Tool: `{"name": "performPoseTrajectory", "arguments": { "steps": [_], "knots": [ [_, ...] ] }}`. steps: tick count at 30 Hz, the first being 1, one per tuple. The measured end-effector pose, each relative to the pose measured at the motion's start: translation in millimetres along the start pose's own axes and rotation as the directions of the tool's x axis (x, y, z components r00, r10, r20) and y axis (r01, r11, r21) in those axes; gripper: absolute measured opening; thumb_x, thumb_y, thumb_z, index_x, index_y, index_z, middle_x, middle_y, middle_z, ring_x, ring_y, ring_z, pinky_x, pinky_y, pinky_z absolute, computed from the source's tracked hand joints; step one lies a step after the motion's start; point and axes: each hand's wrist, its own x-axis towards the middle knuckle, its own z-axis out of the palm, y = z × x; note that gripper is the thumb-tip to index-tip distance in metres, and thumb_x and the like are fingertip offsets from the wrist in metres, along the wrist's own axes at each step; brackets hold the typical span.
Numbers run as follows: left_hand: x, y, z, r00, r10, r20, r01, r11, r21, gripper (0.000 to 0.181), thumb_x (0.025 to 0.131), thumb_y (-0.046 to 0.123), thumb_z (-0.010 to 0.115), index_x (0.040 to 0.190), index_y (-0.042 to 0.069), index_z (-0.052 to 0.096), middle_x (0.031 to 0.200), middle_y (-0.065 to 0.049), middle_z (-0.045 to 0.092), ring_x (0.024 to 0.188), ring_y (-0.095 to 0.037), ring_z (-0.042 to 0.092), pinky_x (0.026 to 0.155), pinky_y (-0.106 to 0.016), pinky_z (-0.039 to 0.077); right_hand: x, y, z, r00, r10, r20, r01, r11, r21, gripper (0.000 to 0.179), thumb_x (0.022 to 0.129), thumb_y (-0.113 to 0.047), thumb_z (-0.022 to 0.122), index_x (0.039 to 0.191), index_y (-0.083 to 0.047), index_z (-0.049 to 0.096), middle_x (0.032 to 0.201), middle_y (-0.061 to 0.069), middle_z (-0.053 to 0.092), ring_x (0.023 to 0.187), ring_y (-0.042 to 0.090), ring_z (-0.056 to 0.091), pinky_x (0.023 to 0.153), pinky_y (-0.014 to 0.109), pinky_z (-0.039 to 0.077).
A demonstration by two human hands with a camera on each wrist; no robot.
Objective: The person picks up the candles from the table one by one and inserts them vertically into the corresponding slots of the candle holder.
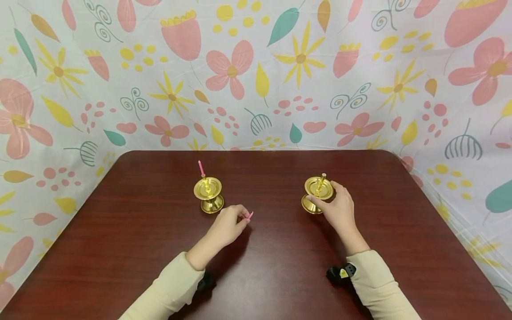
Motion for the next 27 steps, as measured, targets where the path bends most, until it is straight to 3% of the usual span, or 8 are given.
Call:
{"name": "performPoseTrajectory", "arguments": {
  "steps": [8,16,27],
  "knots": [
    [11.1,13.1,3.9,1.0,-0.005,-0.028,0.004,0.999,-0.032,0.005,0.084,0.003,0.068,0.085,0.0,0.064,0.079,-0.007,0.066,0.072,-0.016,0.059,0.066,-0.027,0.047,0.2,2,0,1.0,-0.008,-0.014,0.008,1.0,0.005,0.082,0.076,-0.032,0.079,0.136,0.01,0.041,0.132,0.03,0.048,0.124,0.042,0.043,0.104,0.055,0.033],
    [15.3,17.3,11.8,0.996,0.065,-0.061,-0.068,0.996,-0.059,0.004,0.085,0.002,0.066,0.088,0.001,0.064,0.084,-0.009,0.066,0.08,-0.021,0.062,0.073,-0.032,0.05,0.7,2,2,1.0,-0.017,-0.019,0.017,1.0,0.014,0.081,0.076,-0.031,0.08,0.135,0.01,0.042,0.132,0.029,0.048,0.125,0.042,0.042,0.105,0.054,0.032],
    [26.0,23.1,17.7,0.993,0.084,-0.077,-0.094,0.987,-0.131,0.005,0.086,0.004,0.065,0.088,-0.001,0.064,0.085,-0.01,0.066,0.079,-0.02,0.061,0.075,-0.032,0.051,-0.8,1,1,1.0,-0.008,-0.012,0.008,1.0,0.019,0.081,0.076,-0.031,0.079,0.135,0.01,0.041,0.132,0.03,0.048,0.125,0.043,0.042,0.105,0.055,0.031]
  ]
}}
